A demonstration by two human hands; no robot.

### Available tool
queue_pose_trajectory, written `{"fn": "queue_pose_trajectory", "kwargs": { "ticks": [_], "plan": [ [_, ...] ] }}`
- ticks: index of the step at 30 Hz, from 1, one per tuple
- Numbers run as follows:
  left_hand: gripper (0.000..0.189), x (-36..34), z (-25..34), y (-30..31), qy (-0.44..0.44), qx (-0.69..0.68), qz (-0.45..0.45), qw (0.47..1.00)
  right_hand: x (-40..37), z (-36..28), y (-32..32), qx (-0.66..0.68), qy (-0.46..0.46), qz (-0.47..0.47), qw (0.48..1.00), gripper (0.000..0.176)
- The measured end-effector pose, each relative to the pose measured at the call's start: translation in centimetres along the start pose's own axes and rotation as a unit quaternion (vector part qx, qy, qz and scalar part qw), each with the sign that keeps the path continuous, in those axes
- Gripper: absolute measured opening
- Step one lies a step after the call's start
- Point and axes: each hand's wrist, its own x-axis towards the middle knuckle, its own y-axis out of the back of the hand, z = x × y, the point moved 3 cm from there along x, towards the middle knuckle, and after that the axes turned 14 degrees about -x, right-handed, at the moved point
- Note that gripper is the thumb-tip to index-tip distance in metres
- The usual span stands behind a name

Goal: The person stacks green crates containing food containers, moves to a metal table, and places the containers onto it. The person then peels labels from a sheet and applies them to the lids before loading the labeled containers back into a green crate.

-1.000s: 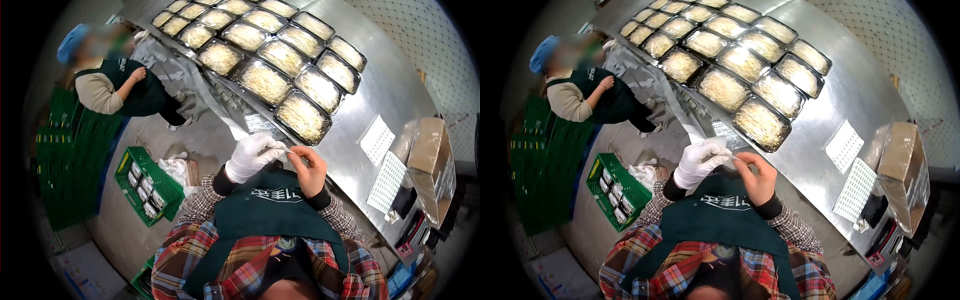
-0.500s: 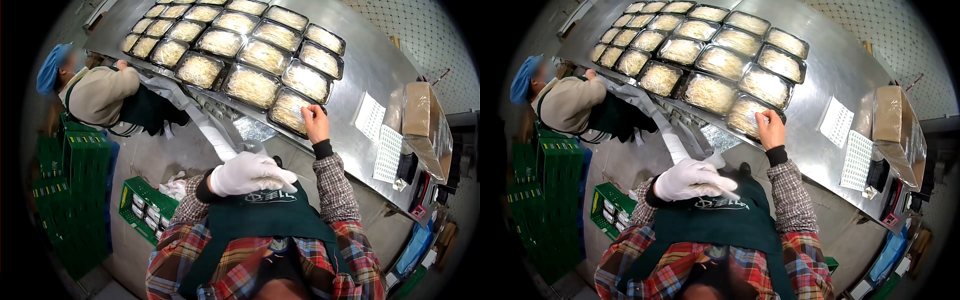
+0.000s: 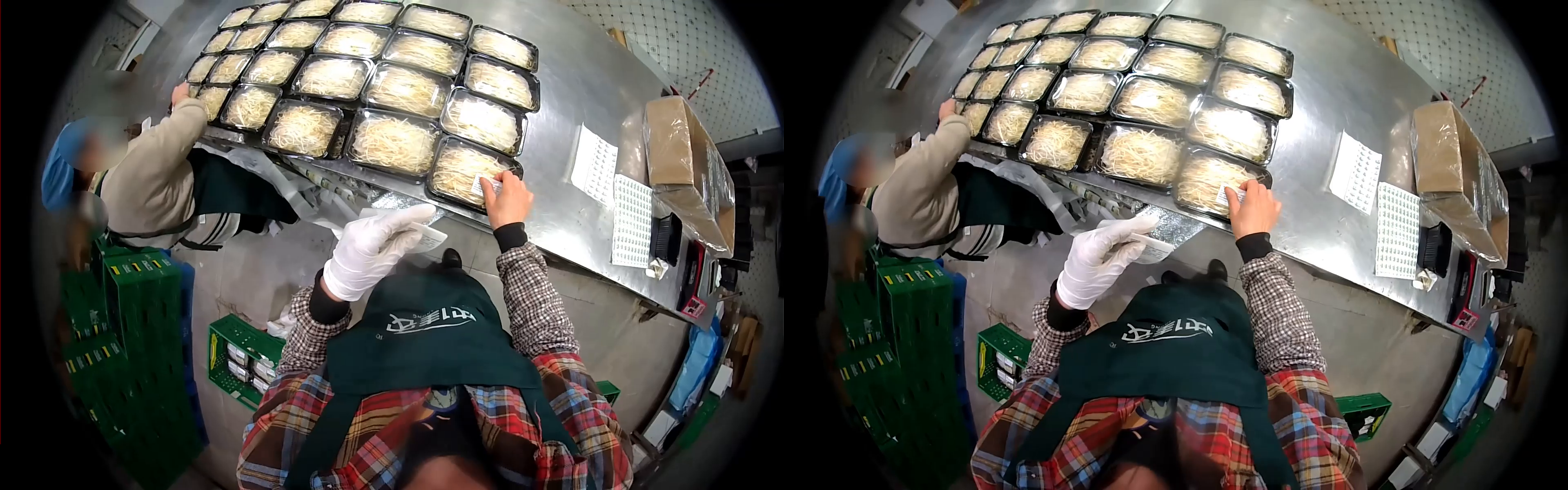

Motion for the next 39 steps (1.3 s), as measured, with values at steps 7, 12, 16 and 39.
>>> {"fn": "queue_pose_trajectory", "kwargs": {
  "ticks": [7,12,16,39],
  "plan": [
    [0.013,1.7,-1.2,-0.4,-0.050,0.093,0.007,0.994,-1.4,0.5,1.3,0.033,-0.007,0.102,0.994,0.028],
    [0.006,3.6,-1.6,-2.2,-0.122,0.156,0.034,0.980,-4.3,-4.0,8.7,0.610,-0.089,-0.254,0.745,0.021],
    [0.012,4.9,-2.9,-3.3,-0.024,0.042,0.035,0.998,-4.9,-4.1,9.9,0.613,-0.146,-0.160,0.760,0.016],
    [0.015,9.9,0.3,-2.5,-0.019,-0.121,-0.180,0.976,12.5,3.4,0.5,0.116,0.048,0.034,0.991,0.027]
  ]
}}
